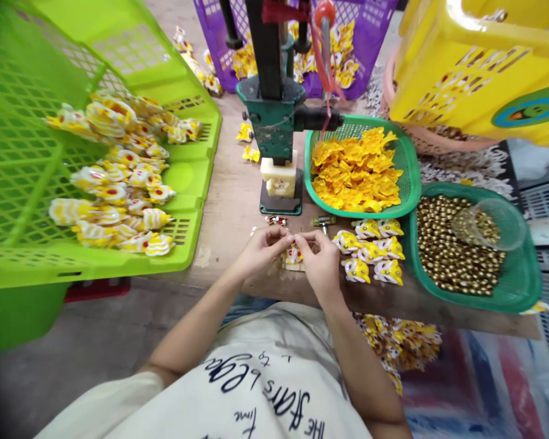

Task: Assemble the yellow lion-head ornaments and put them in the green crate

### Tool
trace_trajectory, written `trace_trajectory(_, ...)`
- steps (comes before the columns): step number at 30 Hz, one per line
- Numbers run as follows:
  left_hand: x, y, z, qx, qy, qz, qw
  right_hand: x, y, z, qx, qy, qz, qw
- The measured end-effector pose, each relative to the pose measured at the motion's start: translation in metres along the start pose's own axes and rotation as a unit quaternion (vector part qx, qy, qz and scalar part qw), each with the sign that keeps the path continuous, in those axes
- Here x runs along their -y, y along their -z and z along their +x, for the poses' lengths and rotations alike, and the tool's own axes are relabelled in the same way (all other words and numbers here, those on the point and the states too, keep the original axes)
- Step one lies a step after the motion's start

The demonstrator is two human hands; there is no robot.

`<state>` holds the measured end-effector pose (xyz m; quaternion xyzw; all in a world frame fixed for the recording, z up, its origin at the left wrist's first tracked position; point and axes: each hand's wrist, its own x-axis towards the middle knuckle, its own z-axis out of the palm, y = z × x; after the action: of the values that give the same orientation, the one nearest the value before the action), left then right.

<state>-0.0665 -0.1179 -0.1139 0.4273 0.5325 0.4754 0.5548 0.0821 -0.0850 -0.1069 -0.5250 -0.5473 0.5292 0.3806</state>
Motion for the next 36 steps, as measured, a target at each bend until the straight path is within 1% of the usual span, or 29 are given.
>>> trace_trajectory(2, 0.005, 0.002, 0.003, 0.007, 0.016, 0.035, 0.999, -0.002, 0.002, 0.001, 0.031, -0.008, -0.045, 0.998)
trace_trajectory(5, 0.012, 0.004, 0.009, 0.020, 0.055, 0.115, 0.992, -0.007, 0.004, 0.007, 0.068, -0.056, -0.101, 0.991)
trace_trajectory(7, 0.014, 0.005, 0.012, 0.017, 0.064, 0.154, 0.986, -0.011, 0.004, 0.013, 0.077, -0.086, -0.126, 0.985)
trace_trajectory(9, 0.013, 0.005, 0.015, 0.013, 0.069, 0.169, 0.983, -0.013, 0.002, 0.017, 0.084, -0.109, -0.136, 0.981)
trace_trajectory(11, 0.010, 0.004, 0.015, 0.007, 0.077, 0.169, 0.983, -0.013, 0.000, 0.019, 0.085, -0.112, -0.143, 0.980)
trace_trajectory(13, 0.007, 0.003, 0.012, 0.001, 0.082, 0.167, 0.983, -0.012, -0.003, 0.016, 0.071, -0.079, -0.164, 0.981)
trace_trajectory(15, 0.008, 0.003, 0.009, 0.002, 0.082, 0.163, 0.983, -0.011, -0.006, 0.009, 0.044, -0.017, -0.203, 0.978)
trace_trajectory(17, 0.012, 0.002, 0.006, 0.006, 0.080, 0.152, 0.985, -0.011, -0.010, 0.002, 0.018, 0.043, -0.249, 0.967)
trace_trajectory(19, 0.016, 0.002, 0.004, 0.007, 0.069, 0.140, 0.988, -0.013, -0.013, -0.004, 0.003, 0.086, -0.290, 0.953)
trace_trajectory(22, 0.021, 0.001, 0.006, 0.002, 0.050, 0.124, 0.991, -0.018, -0.014, -0.007, 0.005, 0.113, -0.327, 0.938)
trace_trajectory(25, 0.020, 0.000, 0.007, -0.007, 0.047, 0.109, 0.993, -0.021, 0.000, -0.011, 0.021, 0.122, -0.349, 0.929)
trace_trajectory(27, 0.018, -0.001, 0.008, -0.015, 0.048, 0.105, 0.993, -0.020, 0.016, -0.023, 0.010, 0.121, -0.393, 0.911)
trace_trajectory(28, 0.018, -0.001, 0.008, -0.018, 0.050, 0.105, 0.993, -0.018, 0.024, -0.031, 0.004, 0.111, -0.433, 0.894)
trace_trajectory(30, 0.018, -0.002, 0.008, -0.024, 0.057, 0.102, 0.993, -0.015, 0.038, -0.050, 0.011, 0.064, -0.535, 0.842)
trace_trajectory(32, 0.019, -0.002, 0.008, -0.031, 0.065, 0.097, 0.993, -0.014, 0.045, -0.066, 0.035, 0.012, -0.616, 0.787)
trace_trajectory(33, 0.021, -0.002, 0.008, -0.033, 0.068, 0.094, 0.993, -0.015, 0.047, -0.071, 0.044, -0.002, -0.636, 0.771)
trace_trajectory(34, 0.022, -0.003, 0.008, -0.036, 0.071, 0.091, 0.993, -0.017, 0.048, -0.073, 0.047, -0.007, -0.643, 0.764)
trace_trajectory(35, 0.023, -0.003, 0.008, -0.039, 0.075, 0.085, 0.993, -0.020, 0.048, -0.073, 0.045, -0.007, -0.639, 0.767)
trace_trajectory(36, 0.025, -0.004, 0.008, -0.042, 0.080, 0.075, 0.993, -0.024, 0.049, -0.072, 0.039, -0.007, -0.628, 0.777)
